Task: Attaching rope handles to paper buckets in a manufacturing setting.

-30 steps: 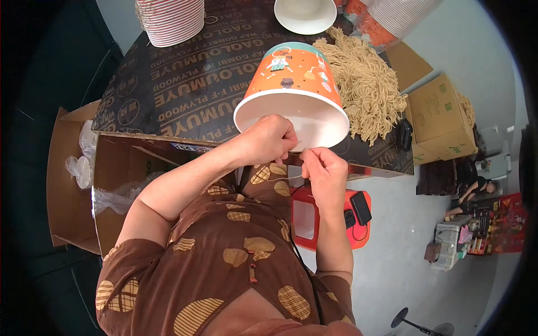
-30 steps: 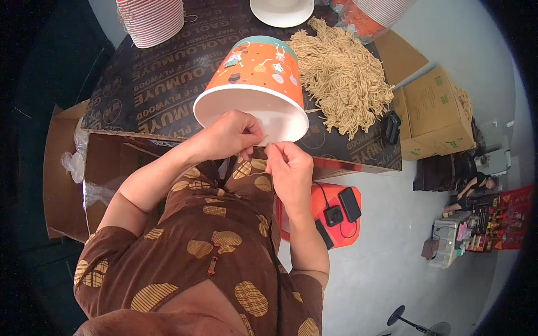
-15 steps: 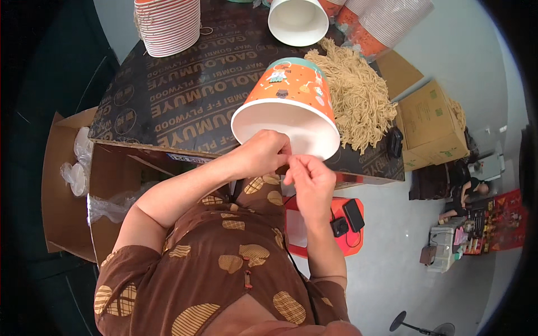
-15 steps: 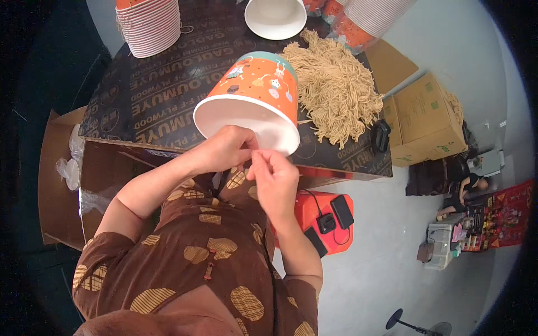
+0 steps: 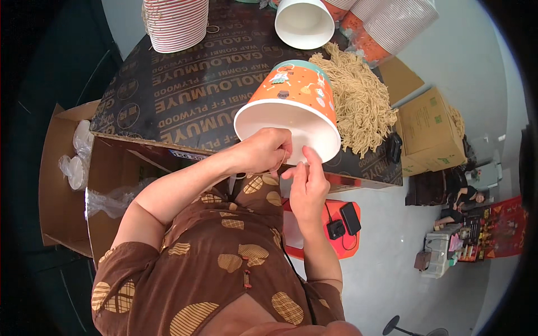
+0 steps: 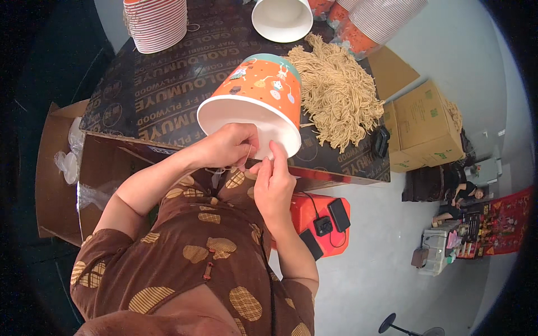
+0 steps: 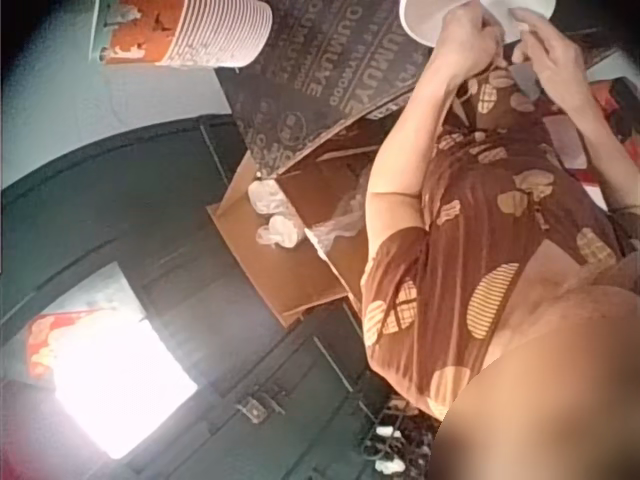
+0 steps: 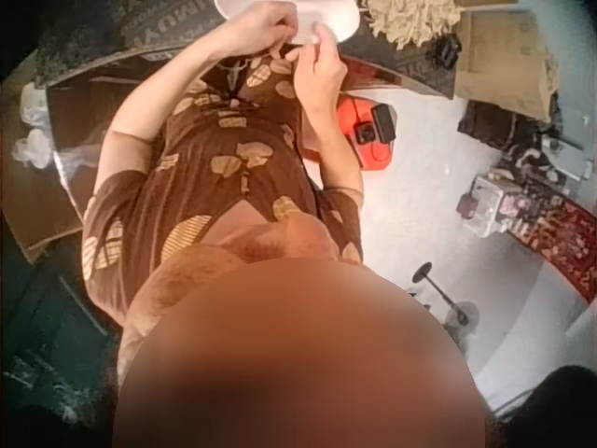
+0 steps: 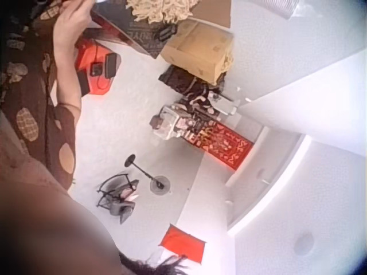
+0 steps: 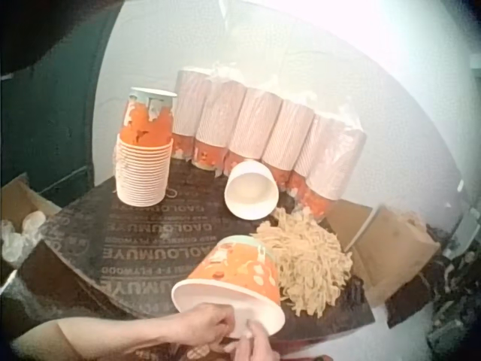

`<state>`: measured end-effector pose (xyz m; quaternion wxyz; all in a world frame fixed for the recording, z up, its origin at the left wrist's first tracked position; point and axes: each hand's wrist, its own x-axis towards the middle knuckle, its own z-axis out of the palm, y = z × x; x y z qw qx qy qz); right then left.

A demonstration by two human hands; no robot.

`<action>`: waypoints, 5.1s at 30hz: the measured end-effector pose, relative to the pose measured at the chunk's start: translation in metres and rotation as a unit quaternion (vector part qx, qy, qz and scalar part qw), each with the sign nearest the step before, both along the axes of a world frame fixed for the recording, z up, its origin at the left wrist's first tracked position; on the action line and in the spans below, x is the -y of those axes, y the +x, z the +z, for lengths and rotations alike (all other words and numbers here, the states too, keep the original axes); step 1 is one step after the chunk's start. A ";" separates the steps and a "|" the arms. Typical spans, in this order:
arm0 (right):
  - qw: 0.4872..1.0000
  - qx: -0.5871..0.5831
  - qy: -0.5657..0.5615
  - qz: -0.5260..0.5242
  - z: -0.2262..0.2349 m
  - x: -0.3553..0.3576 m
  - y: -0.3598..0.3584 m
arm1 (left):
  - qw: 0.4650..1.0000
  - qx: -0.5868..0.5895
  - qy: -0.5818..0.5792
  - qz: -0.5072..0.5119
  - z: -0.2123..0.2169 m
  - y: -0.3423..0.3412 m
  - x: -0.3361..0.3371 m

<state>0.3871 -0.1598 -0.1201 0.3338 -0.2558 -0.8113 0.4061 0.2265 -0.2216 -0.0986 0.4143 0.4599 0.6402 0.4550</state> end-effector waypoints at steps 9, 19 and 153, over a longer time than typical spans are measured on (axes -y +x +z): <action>0.999 0.050 0.008 0.018 0.007 -0.011 -0.011 | 1.000 -0.006 0.016 -0.021 0.002 -0.006 0.001; 0.996 0.084 0.037 0.002 0.008 -0.009 -0.020 | 1.000 -0.012 0.013 -0.002 0.007 -0.002 0.003; 0.989 -0.047 0.139 0.006 -0.052 0.016 -0.003 | 0.866 -0.428 0.233 0.111 -0.031 0.018 0.036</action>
